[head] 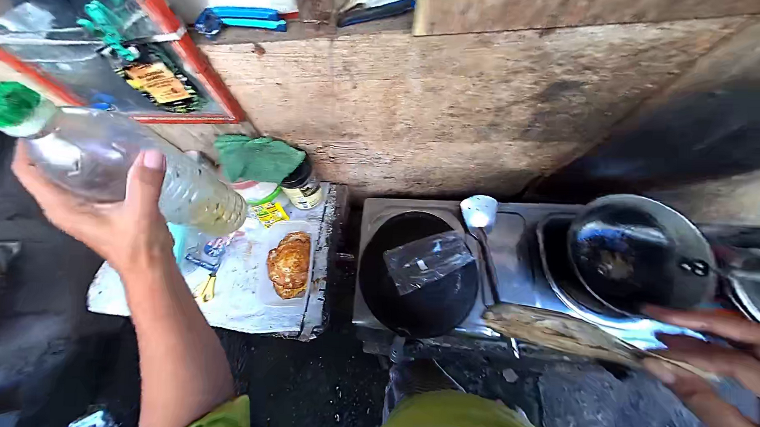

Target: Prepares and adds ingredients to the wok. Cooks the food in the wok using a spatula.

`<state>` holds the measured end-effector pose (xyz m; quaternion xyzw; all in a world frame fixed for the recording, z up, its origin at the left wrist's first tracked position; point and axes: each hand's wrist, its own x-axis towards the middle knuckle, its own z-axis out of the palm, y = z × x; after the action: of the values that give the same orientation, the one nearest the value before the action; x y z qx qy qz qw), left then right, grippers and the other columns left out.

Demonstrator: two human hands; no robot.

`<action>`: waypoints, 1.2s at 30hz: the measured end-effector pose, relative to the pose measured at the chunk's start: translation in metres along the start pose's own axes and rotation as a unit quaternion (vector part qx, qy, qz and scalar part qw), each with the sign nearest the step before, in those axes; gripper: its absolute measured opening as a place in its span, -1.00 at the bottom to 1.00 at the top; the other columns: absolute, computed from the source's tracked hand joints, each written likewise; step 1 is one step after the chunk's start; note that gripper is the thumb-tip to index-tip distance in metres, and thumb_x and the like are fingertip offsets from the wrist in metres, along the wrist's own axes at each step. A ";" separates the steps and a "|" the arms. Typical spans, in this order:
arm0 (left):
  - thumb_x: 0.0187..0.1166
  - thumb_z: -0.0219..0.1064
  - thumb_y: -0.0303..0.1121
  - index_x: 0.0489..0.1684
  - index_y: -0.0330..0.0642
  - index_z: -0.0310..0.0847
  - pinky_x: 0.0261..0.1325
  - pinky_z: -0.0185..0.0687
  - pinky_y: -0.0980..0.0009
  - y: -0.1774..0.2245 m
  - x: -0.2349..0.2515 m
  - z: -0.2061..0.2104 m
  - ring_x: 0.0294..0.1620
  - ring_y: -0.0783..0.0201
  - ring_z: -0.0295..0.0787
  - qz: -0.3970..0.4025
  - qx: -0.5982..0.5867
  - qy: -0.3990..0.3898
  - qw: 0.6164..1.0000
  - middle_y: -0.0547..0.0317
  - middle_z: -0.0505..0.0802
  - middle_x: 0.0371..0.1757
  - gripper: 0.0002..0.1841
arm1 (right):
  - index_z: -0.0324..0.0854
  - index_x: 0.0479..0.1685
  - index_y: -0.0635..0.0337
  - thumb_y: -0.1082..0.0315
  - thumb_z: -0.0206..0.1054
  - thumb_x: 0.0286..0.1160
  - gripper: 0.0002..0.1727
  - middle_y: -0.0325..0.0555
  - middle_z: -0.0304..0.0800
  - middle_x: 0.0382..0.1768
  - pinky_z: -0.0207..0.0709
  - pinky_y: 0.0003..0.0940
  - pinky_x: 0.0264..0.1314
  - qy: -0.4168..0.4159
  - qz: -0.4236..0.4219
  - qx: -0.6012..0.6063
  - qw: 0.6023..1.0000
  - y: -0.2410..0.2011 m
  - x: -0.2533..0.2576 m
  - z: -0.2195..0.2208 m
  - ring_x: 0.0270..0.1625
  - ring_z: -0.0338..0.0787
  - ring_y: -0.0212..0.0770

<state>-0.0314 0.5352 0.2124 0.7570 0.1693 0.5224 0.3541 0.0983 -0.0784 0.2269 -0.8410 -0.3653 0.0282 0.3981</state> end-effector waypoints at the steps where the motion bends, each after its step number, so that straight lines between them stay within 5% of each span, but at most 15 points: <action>1: 0.34 0.65 0.02 0.74 -0.43 0.06 0.59 0.58 0.09 0.023 -0.013 0.012 0.51 0.05 0.63 0.024 -0.012 -0.065 0.998 -0.15 0.59 0.54 0.08 | 0.81 -0.18 0.11 0.17 0.41 0.59 -0.79 -0.12 0.73 0.35 0.57 -0.45 0.47 0.008 -0.025 -0.023 0.999 -0.004 0.000 0.002 0.38 0.68 -0.40; 5: 0.14 0.70 0.22 0.67 -0.26 0.30 0.47 0.62 0.10 0.135 -0.093 0.097 0.42 0.12 0.68 0.139 0.012 -0.320 0.937 -0.18 0.69 0.42 0.10 | 0.77 -0.16 0.10 0.15 0.22 0.78 -0.71 -0.02 0.70 0.42 0.65 -0.45 0.34 -0.031 -0.120 -0.096 0.988 -0.023 -0.013 -0.001 0.31 0.76 -0.30; 9: 0.05 0.69 0.18 0.47 -0.11 0.62 -0.05 0.81 -0.12 0.209 -0.195 0.175 0.06 -0.13 0.83 0.204 -0.030 -0.475 0.855 -0.24 0.77 0.20 -0.10 | 0.75 -0.17 0.18 0.28 0.13 0.79 -0.71 0.04 0.64 0.52 0.68 -0.31 0.31 -0.095 -0.172 -0.156 0.968 -0.026 -0.039 -0.019 0.37 0.76 -0.09; 11: 0.07 0.67 0.16 0.45 -0.07 0.67 -0.07 0.80 -0.11 0.239 -0.233 0.200 0.01 -0.15 0.84 0.232 -0.041 -0.511 0.826 -0.21 0.79 0.16 -0.15 | 0.72 -0.18 0.21 0.33 0.12 0.77 -0.74 0.05 0.67 0.48 0.67 -0.26 0.34 -0.114 -0.186 -0.188 0.958 -0.017 -0.059 -0.034 0.41 0.74 -0.04; 17: 0.06 0.67 0.11 0.44 -0.04 0.69 0.05 0.77 -0.02 0.310 -0.303 0.257 0.04 -0.10 0.83 0.313 -0.056 -0.552 0.771 -0.17 0.81 0.10 -0.18 | 0.76 -0.23 0.19 0.41 0.14 0.66 -0.75 -0.03 0.80 0.32 0.67 -0.24 0.41 -0.111 -0.166 -0.223 0.954 0.026 -0.131 -0.089 0.43 0.75 -0.02; 21: 0.07 0.67 0.12 0.44 -0.02 0.69 0.07 0.76 0.03 0.339 -0.335 0.283 0.03 -0.04 0.82 0.331 -0.082 -0.582 0.739 -0.14 0.81 0.09 -0.18 | 0.77 -0.26 0.09 0.26 0.13 0.75 -0.70 -0.12 0.82 0.30 0.61 -0.27 0.51 -0.115 -0.156 -0.158 0.968 0.055 -0.173 -0.119 0.51 0.70 -0.09; 36: 0.04 0.73 -0.02 0.48 -0.06 0.65 0.25 0.67 -0.04 0.415 -0.391 0.317 0.12 -0.14 0.80 0.487 -0.072 -0.516 0.701 -0.20 0.79 0.10 -0.17 | 0.83 -0.52 -0.10 0.24 0.24 0.49 -0.72 -0.47 0.88 0.06 0.65 -0.29 0.44 -0.212 -0.157 -0.110 0.958 0.101 -0.242 -0.180 0.36 0.75 -0.25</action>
<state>0.0548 -0.1106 0.1812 0.8572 -0.4701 0.1606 0.1359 0.0414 -0.3916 0.2212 -0.7866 -0.5692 0.1030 0.2160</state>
